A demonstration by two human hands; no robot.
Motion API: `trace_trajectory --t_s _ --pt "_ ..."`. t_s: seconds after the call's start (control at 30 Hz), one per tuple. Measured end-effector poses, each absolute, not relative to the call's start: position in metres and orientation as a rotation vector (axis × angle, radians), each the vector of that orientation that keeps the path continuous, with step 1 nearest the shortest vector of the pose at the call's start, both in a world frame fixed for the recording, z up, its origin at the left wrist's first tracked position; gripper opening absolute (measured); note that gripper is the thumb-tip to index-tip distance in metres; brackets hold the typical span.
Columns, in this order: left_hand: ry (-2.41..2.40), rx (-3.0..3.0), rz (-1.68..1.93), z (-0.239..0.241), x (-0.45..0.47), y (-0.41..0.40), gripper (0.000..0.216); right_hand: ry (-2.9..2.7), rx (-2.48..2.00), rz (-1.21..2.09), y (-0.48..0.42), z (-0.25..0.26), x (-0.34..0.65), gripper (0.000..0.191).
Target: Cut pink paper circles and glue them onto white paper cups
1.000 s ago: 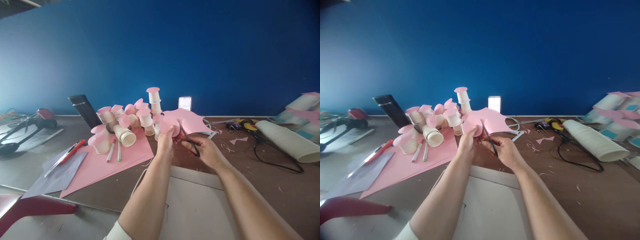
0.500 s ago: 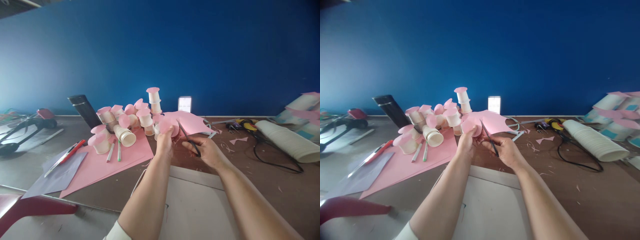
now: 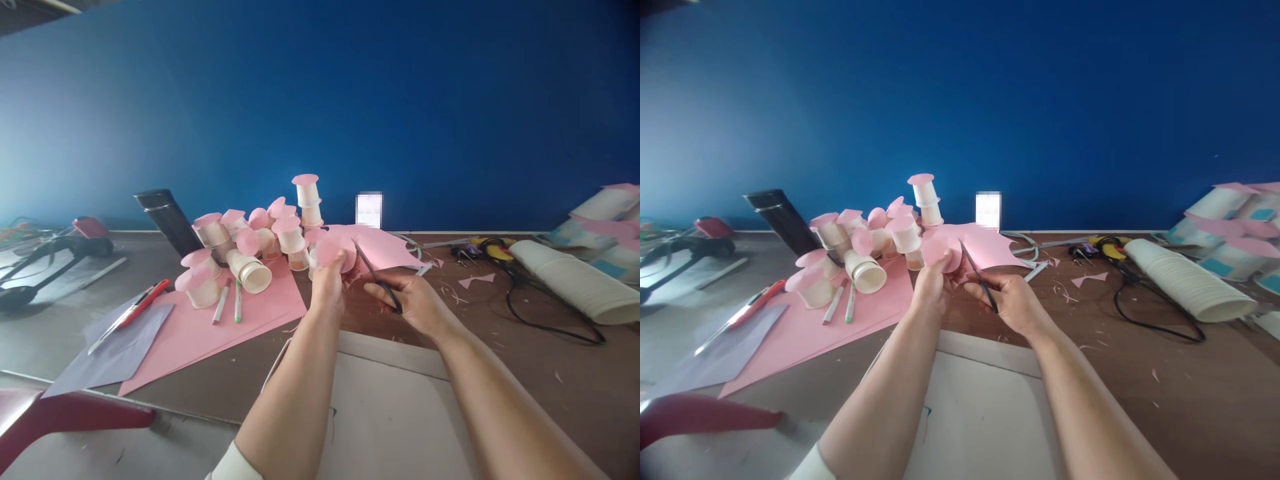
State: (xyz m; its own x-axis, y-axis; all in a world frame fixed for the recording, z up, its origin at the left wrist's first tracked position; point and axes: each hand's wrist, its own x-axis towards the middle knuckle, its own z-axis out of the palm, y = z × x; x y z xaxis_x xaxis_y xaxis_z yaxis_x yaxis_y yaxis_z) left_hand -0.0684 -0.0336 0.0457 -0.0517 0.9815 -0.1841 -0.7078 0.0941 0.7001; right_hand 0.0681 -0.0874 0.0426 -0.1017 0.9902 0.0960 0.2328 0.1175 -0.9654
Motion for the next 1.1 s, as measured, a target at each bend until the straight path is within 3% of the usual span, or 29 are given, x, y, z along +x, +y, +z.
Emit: trace_trajectory --t_s 0.7,0.83,1.1 --pt "0.839 0.437 1.487 0.042 -0.067 -0.03 0.016 -1.521 -1.256 1.079 -0.085 0.035 0.066 0.047" --pt "0.984 0.544 1.55 0.04 -0.069 -0.028 0.026 -1.542 -1.254 1.11 -0.087 0.038 0.064 0.04" --pt "1.298 0.867 1.604 0.038 -0.075 -0.027 0.022 -1.446 -1.265 1.211 -0.085 0.03 0.064 0.047"
